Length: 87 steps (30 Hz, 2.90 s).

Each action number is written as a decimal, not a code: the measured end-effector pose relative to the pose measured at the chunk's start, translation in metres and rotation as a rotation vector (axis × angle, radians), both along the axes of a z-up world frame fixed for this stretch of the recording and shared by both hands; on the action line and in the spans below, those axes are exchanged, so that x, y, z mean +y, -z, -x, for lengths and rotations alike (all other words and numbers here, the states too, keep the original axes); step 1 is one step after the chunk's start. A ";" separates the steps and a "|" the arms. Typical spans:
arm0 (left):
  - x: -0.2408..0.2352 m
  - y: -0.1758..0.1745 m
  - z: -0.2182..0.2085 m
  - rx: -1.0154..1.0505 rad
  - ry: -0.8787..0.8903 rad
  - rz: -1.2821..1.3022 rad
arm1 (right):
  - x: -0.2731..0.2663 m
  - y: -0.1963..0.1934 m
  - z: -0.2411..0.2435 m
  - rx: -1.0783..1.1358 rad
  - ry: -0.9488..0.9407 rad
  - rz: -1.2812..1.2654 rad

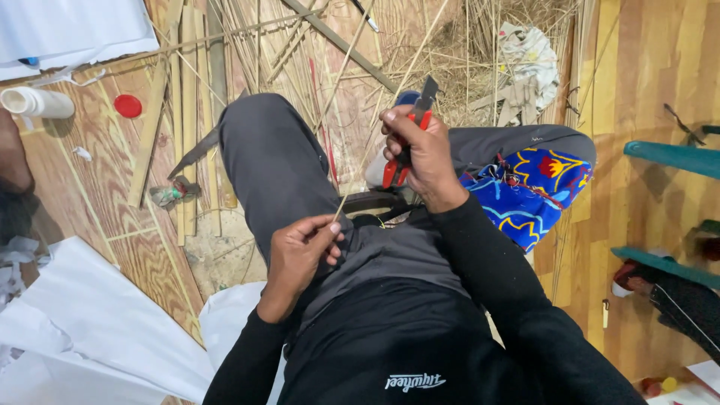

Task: Assembling a kite-like toy by trimming wooden sticks and securing them to a colorful base.

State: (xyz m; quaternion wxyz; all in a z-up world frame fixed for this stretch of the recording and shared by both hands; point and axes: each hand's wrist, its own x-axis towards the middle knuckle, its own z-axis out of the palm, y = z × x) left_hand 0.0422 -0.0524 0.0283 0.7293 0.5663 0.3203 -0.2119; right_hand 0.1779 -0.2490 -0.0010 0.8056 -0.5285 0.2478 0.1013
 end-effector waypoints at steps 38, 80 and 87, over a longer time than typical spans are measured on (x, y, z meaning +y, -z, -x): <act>0.035 0.021 0.060 0.102 -0.333 -0.020 | 0.046 0.027 0.048 -1.009 -0.840 1.151; 0.027 0.032 0.026 -0.093 -0.404 -0.025 | 0.057 0.022 0.055 -1.214 -0.756 1.060; 0.032 0.029 0.046 -0.109 -0.378 -0.031 | 0.058 0.026 0.054 -1.200 -0.746 1.086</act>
